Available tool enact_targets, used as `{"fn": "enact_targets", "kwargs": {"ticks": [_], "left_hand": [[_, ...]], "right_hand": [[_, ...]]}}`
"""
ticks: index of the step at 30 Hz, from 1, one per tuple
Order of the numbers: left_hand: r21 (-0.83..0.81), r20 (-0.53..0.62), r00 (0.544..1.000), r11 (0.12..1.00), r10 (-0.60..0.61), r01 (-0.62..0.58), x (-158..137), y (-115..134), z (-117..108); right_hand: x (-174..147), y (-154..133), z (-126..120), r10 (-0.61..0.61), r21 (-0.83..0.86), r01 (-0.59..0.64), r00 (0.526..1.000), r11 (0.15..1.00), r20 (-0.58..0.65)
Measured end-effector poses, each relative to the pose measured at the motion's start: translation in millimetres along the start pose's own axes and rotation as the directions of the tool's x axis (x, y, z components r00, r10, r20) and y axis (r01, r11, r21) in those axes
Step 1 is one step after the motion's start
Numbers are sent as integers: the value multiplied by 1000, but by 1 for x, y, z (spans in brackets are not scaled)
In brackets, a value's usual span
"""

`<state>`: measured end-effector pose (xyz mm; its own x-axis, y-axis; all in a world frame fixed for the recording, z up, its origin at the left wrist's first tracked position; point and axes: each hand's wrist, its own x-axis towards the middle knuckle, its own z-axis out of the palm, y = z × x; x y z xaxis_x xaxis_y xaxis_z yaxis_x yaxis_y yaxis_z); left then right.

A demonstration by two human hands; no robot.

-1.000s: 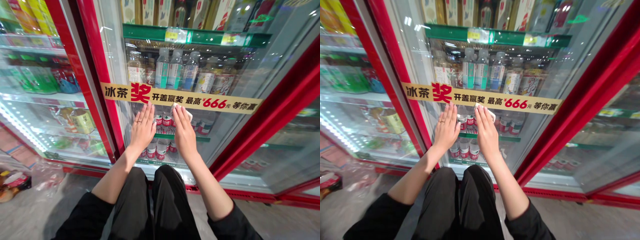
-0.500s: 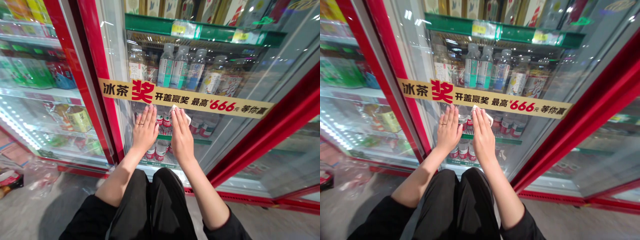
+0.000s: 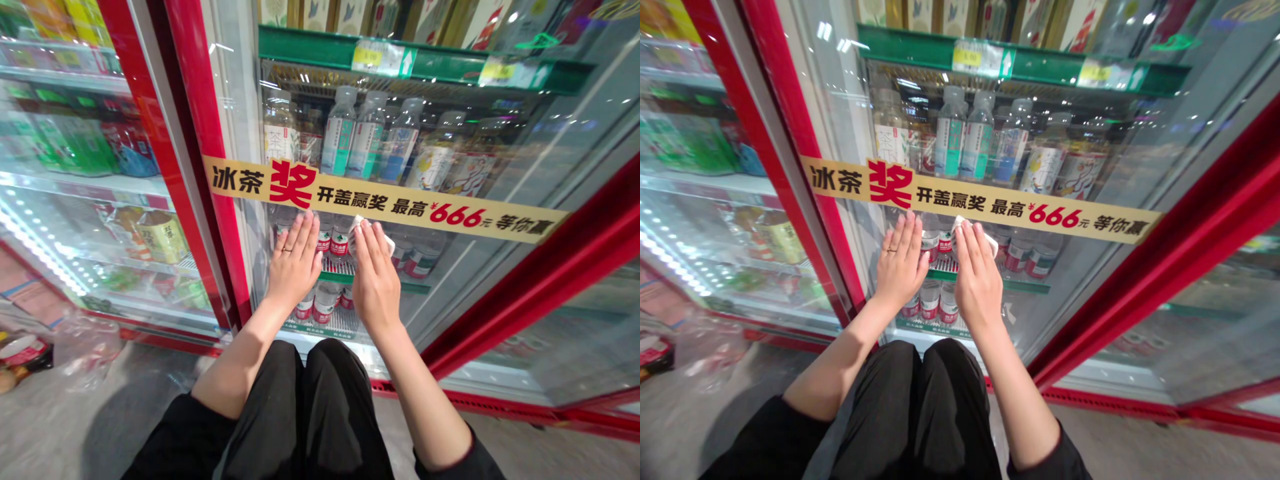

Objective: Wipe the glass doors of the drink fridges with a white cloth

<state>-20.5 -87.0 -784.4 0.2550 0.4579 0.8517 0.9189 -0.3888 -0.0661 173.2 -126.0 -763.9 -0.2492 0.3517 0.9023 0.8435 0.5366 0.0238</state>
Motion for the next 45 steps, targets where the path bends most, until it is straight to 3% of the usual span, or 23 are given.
{"fn": "enact_targets", "kwargs": {"ticks": [5,10,16,19,22,29,32,36,42,45], "left_hand": [[-15,11,1000,1000,-17,17,-1,1,1],[-41,23,1000,999,11,-10,0,-3,-3],[-30,87,996,999,19,-16,-1,-5,-7],[-40,58,998,999,22,-20,-1,-5,-4],[-24,-14,999,999,46,-46,-1,-5,-3],[37,-70,992,994,102,-100,-12,-23,-13],[19,-85,995,998,56,-55,-20,-38,-11],[-59,-96,992,995,-82,77,-25,-50,-3],[-118,-79,992,989,-97,88,-25,-53,2],[-119,-67,994,990,-86,77,-26,-53,3]], "right_hand": [[13,-12,12,-22,0,22,999,1000,23],[1,-3,5,-47,-25,50,993,998,113],[2,9,2,-14,-89,10,999,996,-45],[19,-2,9,-22,-91,17,998,996,-57],[32,-14,14,-65,-74,66,998,995,14],[13,-4,6,-152,-6,152,988,988,22],[14,0,9,-133,-17,133,991,991,-17],[34,-15,23,-147,15,148,988,989,-54],[42,-32,26,-197,36,196,978,980,63],[31,-27,23,-160,17,160,987,987,9]]}}
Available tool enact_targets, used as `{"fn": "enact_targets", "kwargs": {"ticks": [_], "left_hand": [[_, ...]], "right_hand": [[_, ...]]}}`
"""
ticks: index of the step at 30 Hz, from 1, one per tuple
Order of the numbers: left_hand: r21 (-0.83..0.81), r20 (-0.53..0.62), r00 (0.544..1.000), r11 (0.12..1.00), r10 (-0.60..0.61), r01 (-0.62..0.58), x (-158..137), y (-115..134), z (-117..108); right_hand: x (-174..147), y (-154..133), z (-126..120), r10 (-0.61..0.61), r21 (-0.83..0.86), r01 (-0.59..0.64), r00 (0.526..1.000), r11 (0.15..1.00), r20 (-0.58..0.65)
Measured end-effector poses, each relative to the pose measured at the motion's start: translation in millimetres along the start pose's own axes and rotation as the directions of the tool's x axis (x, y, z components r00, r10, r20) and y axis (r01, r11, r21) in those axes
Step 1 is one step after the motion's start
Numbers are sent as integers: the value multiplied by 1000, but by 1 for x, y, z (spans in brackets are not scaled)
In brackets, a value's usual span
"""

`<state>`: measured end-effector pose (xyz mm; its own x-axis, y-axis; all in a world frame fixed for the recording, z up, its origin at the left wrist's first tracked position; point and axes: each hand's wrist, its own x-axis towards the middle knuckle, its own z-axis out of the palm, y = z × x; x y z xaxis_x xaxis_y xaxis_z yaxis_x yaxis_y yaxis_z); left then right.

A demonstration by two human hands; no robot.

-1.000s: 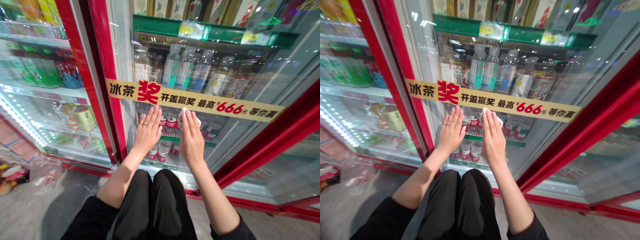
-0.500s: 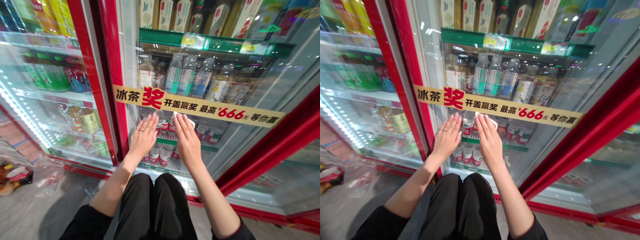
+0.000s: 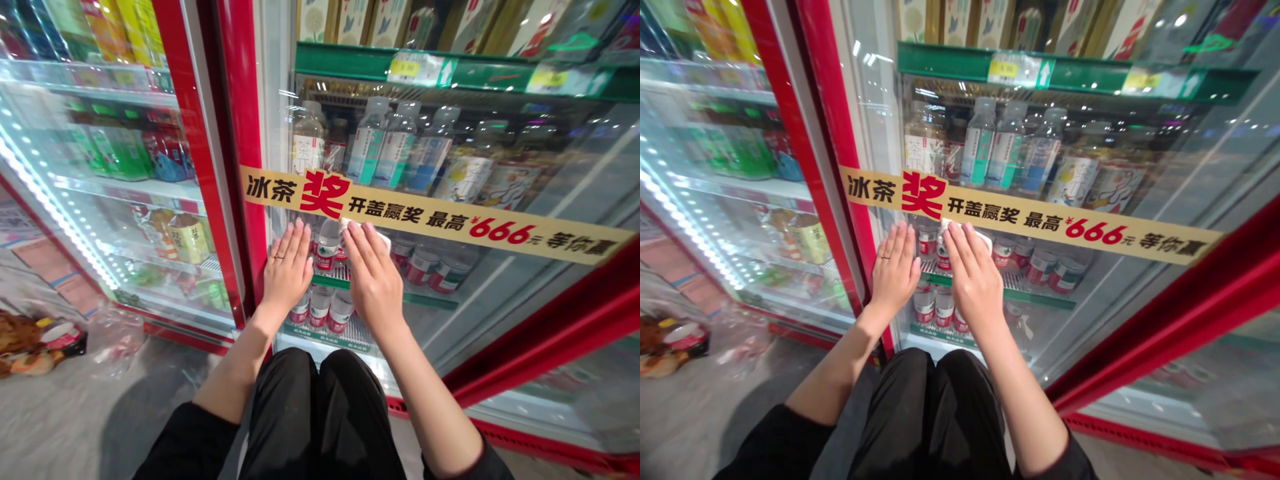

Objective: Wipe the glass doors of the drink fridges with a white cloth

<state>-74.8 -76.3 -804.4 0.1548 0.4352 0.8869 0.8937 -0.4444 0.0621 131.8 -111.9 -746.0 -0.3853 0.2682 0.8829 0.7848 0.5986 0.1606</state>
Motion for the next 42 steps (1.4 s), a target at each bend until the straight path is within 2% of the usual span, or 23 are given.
{"fn": "enact_targets", "kwargs": {"ticks": [4,8,13,17,21,26,30,34,37,42], "left_hand": [[36,-60,998,999,28,-26,-1,2,2],[83,-114,991,995,64,-55,-1,3,3],[135,-100,989,986,112,-99,1,1,-5],[161,-62,986,977,155,-143,-4,-7,-15],[208,-44,980,961,195,-183,-16,-23,-25],[209,-49,994,974,100,-88,-21,-44,-32],[132,22,999,991,23,-26,-20,-52,-31],[81,57,998,997,-7,2,-21,-53,-24],[62,72,997,998,-34,29,-23,-52,-20],[20,46,997,998,-55,54,-28,-56,-19]], "right_hand": [[3,-4,9,59,22,-57,993,998,-102],[24,-20,23,26,51,-24,999,998,-36],[17,-23,22,-77,37,76,997,996,28],[2,-16,15,-12,-26,12,1000,1000,-19],[17,-24,24,11,-11,-12,999,1000,-44],[37,-41,40,-73,84,75,997,994,-31],[23,-41,36,-69,124,64,997,990,34],[20,-38,34,-42,118,40,999,992,11],[38,-45,41,-36,142,37,999,989,-7],[66,-63,55,-89,185,75,994,980,64]]}}
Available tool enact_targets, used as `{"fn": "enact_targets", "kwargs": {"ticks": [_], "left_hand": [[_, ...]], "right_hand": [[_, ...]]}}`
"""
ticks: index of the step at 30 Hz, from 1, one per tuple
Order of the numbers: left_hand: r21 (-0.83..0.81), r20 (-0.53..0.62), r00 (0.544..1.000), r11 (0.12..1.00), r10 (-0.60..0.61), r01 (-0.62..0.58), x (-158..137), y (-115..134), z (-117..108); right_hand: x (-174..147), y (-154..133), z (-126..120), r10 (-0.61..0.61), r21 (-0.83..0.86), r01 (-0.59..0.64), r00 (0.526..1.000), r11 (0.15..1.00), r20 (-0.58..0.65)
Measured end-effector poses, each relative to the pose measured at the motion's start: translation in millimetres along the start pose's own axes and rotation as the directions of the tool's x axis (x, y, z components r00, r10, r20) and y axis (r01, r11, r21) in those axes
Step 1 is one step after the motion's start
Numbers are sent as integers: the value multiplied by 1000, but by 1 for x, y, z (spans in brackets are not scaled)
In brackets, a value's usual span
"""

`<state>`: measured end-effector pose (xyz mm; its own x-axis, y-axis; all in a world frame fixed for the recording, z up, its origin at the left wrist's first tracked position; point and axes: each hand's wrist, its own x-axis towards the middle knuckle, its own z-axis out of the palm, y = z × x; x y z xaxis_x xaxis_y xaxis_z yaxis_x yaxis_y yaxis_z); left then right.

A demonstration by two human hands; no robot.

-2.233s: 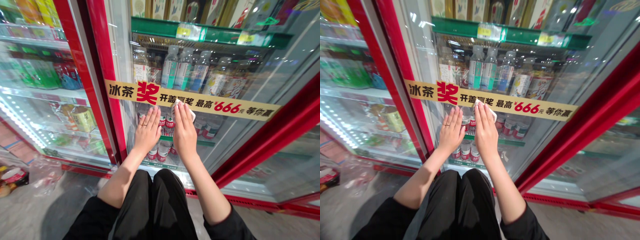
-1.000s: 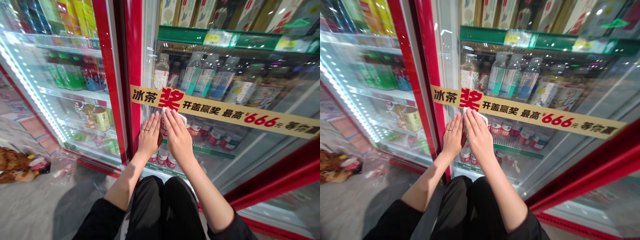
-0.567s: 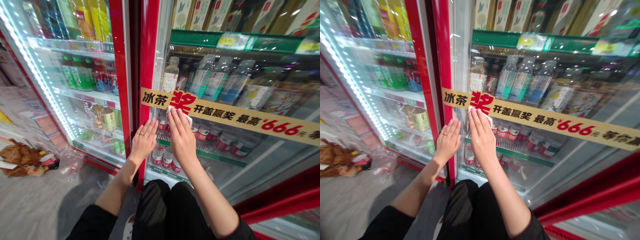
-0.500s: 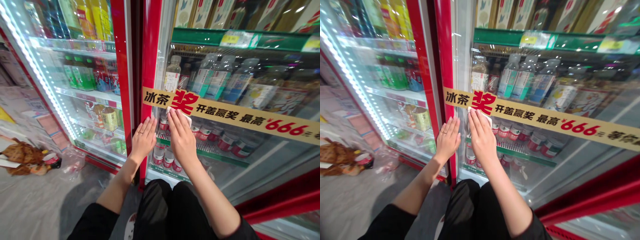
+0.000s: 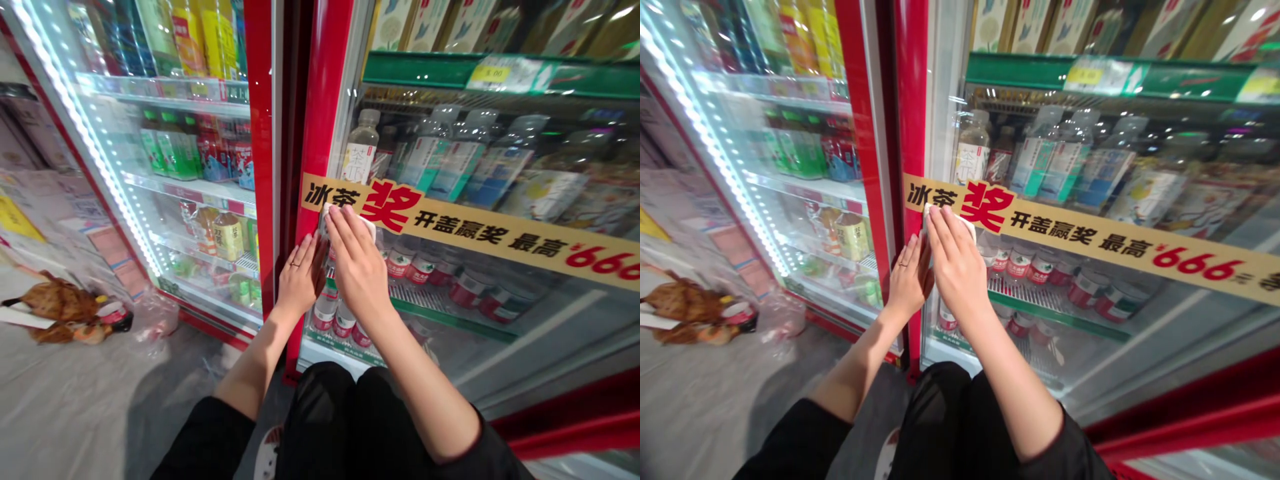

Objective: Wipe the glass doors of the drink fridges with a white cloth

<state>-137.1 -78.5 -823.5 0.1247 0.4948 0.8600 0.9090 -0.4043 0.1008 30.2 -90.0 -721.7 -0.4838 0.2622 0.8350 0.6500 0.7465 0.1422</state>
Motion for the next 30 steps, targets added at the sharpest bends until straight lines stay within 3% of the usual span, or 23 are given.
{"fn": "enact_targets", "kwargs": {"ticks": [8,13,17,20,23,26,30], "left_hand": [[51,61,996,996,64,-67,3,1,-10],[33,54,998,999,25,-27,-2,-3,-6],[60,6,996,994,89,-89,-11,-6,-2],[98,-40,993,989,112,-108,-20,-9,-4],[116,-7,994,988,107,-106,-31,-15,-9],[105,24,995,990,97,-99,-41,-23,-16],[127,-43,995,989,86,-80,-42,-29,-25]], "right_hand": [[-21,3,0,-9,9,9,1000,1000,18],[-1,-4,7,-7,38,8,1000,999,-21],[18,-12,15,-34,85,30,998,996,53],[17,-14,14,-59,108,45,990,993,125],[7,-11,9,-59,119,41,986,992,154],[5,-8,8,-51,118,38,992,992,117],[23,-13,19,-54,130,45,996,990,66]]}}
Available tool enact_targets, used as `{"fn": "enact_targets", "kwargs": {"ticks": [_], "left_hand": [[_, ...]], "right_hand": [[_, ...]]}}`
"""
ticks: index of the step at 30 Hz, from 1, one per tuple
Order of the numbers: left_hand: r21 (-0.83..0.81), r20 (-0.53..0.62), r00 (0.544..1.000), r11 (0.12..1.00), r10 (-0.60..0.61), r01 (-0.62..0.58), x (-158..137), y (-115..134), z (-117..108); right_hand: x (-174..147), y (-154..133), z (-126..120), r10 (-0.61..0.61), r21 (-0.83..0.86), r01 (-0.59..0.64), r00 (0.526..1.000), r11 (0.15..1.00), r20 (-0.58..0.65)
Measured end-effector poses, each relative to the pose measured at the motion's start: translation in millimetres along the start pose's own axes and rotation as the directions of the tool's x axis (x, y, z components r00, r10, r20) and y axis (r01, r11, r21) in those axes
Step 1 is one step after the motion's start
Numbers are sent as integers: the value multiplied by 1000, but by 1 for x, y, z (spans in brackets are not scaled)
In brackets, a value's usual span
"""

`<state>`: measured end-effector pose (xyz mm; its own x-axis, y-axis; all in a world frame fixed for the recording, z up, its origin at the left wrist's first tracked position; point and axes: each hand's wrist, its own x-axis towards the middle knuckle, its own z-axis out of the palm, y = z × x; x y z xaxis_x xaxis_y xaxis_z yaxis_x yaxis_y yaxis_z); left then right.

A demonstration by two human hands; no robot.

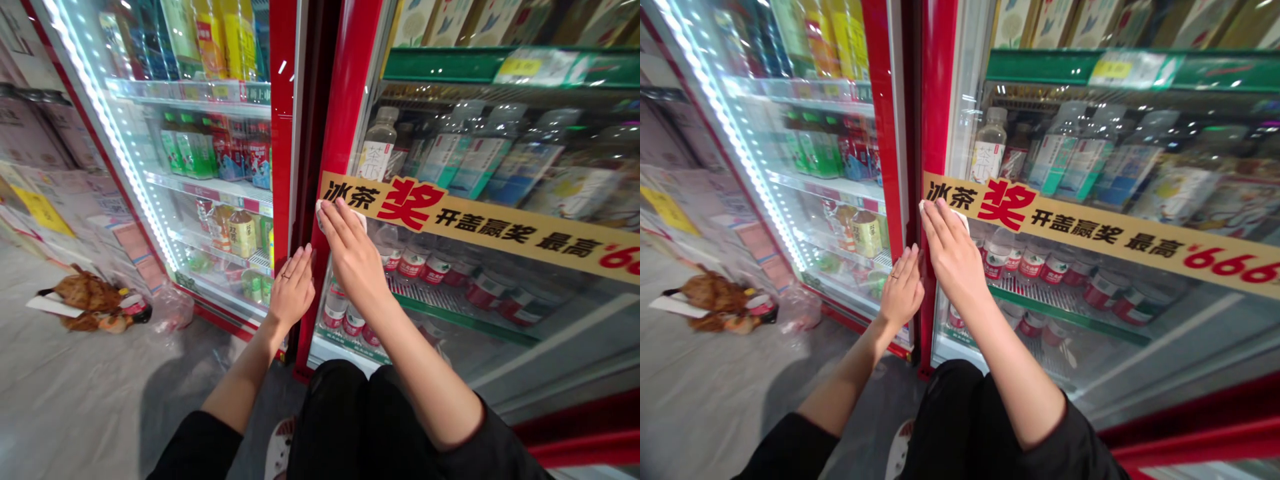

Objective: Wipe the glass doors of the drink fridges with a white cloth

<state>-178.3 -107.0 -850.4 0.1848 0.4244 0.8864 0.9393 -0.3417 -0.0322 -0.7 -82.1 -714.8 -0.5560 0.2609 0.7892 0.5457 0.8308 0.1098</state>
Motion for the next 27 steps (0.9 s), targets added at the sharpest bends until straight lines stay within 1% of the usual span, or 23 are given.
{"fn": "enact_targets", "kwargs": {"ticks": [3,5,7,9,11,13,16,19,22,24,25,27], "left_hand": [[26,-60,998,1000,-16,18,6,1,-7],[26,-90,995,999,-33,35,11,3,-13],[-1,-97,994,999,-45,45,14,4,-19],[-37,-89,994,998,-62,59,15,4,-24],[-68,-73,993,994,-92,87,15,4,-27],[-83,-64,991,990,-116,110,15,3,-28],[-59,-57,991,991,-120,117,15,6,-28],[-36,-35,991,991,-129,128,15,11,-29],[-66,-29,988,987,-152,149,13,14,-32],[-103,-45,988,985,-145,140,12,14,-33],[-122,-58,989,985,-133,125,11,14,-33],[-152,-85,991,985,-100,87,12,14,-32]], "right_hand": [[9,-3,8,-2,25,1,999,1000,32],[4,-3,8,-18,27,17,999,999,51],[-10,2,6,-54,13,54,997,998,48],[-24,9,1,-92,-13,93,995,996,25],[-31,15,-2,-112,-44,112,994,993,-4],[-28,19,-2,-98,-74,95,995,993,-33],[-12,15,5,-42,-97,34,996,995,-79],[-5,7,13,-39,-107,31,997,994,-65],[-17,3,15,-107,-137,100,993,985,-40],[-27,4,13,-141,-166,127,987,978,-73],[-30,5,11,-139,-177,119,984,977,-108],[-29,8,8,-94,-177,61,978,982,-184]]}}
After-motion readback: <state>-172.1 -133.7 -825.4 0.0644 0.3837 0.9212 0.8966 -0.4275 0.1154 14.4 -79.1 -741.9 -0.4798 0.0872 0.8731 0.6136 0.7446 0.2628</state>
